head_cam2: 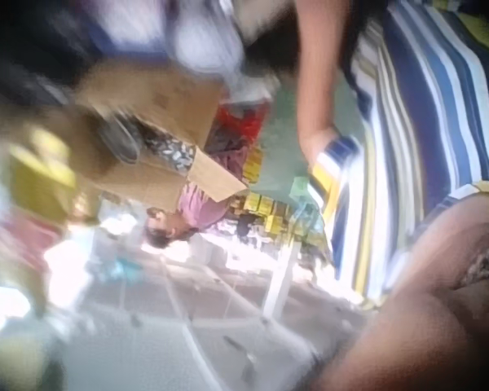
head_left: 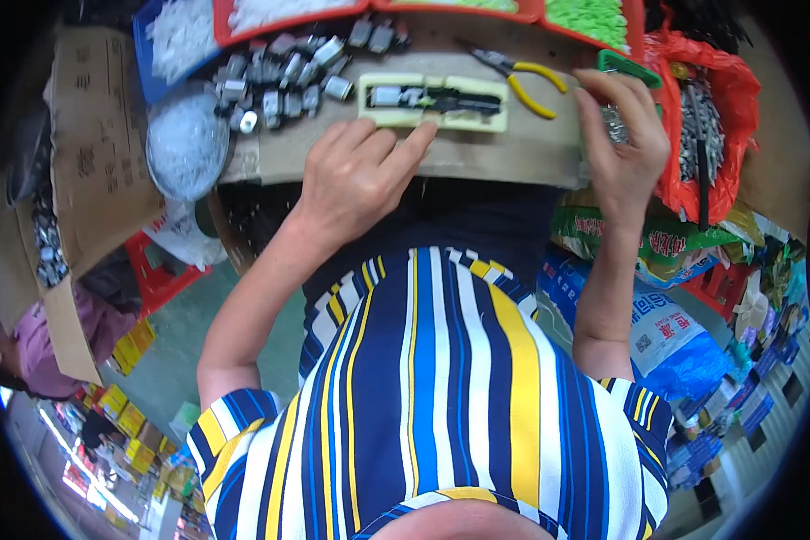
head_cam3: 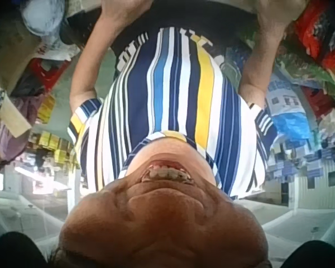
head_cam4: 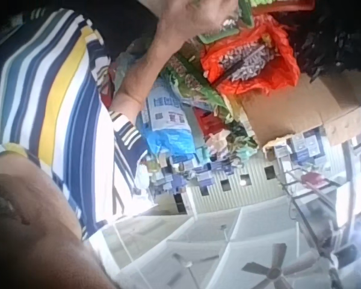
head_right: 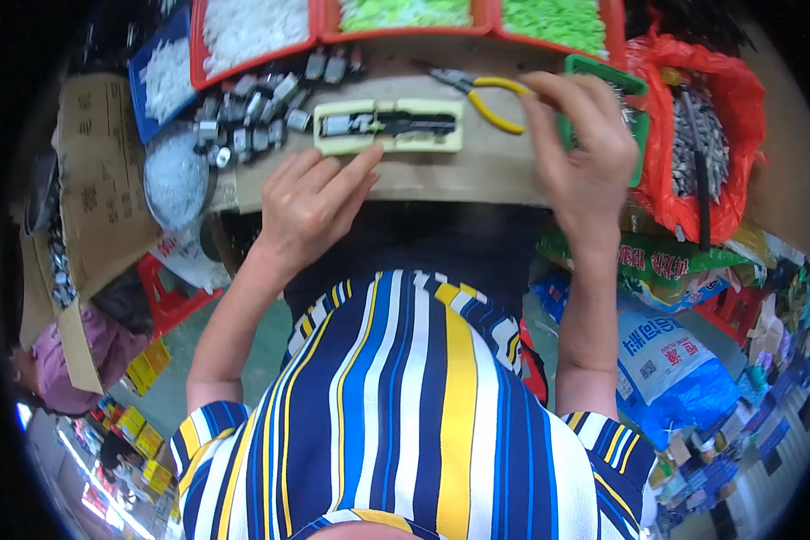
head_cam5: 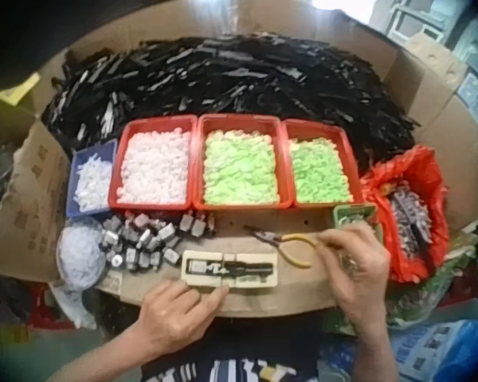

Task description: Manually assembling small electronic motor components and housings at a factory workbench.

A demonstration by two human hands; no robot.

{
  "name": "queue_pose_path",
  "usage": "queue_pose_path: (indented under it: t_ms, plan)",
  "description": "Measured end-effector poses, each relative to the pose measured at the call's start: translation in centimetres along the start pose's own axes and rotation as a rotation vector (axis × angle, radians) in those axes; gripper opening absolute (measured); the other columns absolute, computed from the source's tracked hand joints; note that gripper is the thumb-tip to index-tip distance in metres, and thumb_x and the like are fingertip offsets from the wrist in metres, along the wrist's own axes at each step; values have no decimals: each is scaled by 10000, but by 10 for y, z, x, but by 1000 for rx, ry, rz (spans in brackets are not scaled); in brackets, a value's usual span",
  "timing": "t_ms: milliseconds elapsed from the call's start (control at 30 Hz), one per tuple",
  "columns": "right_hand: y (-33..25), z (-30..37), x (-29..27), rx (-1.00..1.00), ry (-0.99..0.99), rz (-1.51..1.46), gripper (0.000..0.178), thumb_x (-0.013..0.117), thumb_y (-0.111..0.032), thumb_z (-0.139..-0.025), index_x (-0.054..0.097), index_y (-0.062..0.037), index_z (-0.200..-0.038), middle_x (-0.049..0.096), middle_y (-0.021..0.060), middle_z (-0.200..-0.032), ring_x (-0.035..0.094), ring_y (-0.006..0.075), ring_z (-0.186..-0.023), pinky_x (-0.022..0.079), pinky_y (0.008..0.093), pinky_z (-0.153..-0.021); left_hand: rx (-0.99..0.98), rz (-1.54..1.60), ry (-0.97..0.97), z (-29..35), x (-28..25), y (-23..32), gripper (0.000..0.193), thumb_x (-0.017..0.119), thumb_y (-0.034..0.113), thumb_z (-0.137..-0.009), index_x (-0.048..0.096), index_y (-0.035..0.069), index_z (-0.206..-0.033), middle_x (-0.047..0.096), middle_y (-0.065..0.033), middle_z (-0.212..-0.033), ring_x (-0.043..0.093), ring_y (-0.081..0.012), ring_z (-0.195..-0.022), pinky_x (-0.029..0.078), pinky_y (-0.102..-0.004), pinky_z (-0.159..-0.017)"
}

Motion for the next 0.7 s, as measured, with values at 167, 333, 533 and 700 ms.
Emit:
queue_pose_path:
  t_ms: [167, 333, 533, 700]
  plan:
    - [61, 18, -40, 194, -46, 307, 146, 691, -46, -832, 672, -9, -971, 626, 144, -905, 619, 318, -860, 492, 384, -762, -1, 93, 36, -47, -10, 5, 285, 759, 91, -753, 701, 65, -1031, 507, -32, -639, 523, -203, -618, 420, -348, -555]
    - [79, 26, -38, 186, -74, 280, 115, 680, -77, -835, 656, -8, -923, 597, 146, -892, 585, 337, -886, 456, 438, -761, 103, 123, 49, -134, 12, 10, 150, 718, 101, -770, 680, 51, -906, 570, -85, -725, 571, -283, -777, 491, -392, -662]
    - [84, 22, -40, 173, -22, 206, 92, 687, -62, -823, 703, -5, -894, 643, 135, -849, 615, 320, -824, 477, 423, -719, 167, 62, -26, -214, 76, -9, 164, 694, 114, -821, 712, 27, -960, 626, -126, -851, 596, -307, -884, 493, -419, -765]
    - [84, 25, -43, 244, 24, 130, 99, 690, -55, -819, 711, -12, -906, 653, 139, -845, 629, 315, -812, 485, 408, -720, 250, 28, 69, -251, 114, -5, 152, 658, 102, -787, 713, 52, -920, 638, -136, -879, 605, -301, -908, 494, -422, -768]
Point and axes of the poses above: each hand's wrist, its own z-axis away from the middle knuckle, its own x-axis out of the palm, y = z × x, the point moved 3 cm from there along -z, towards the middle knuckle
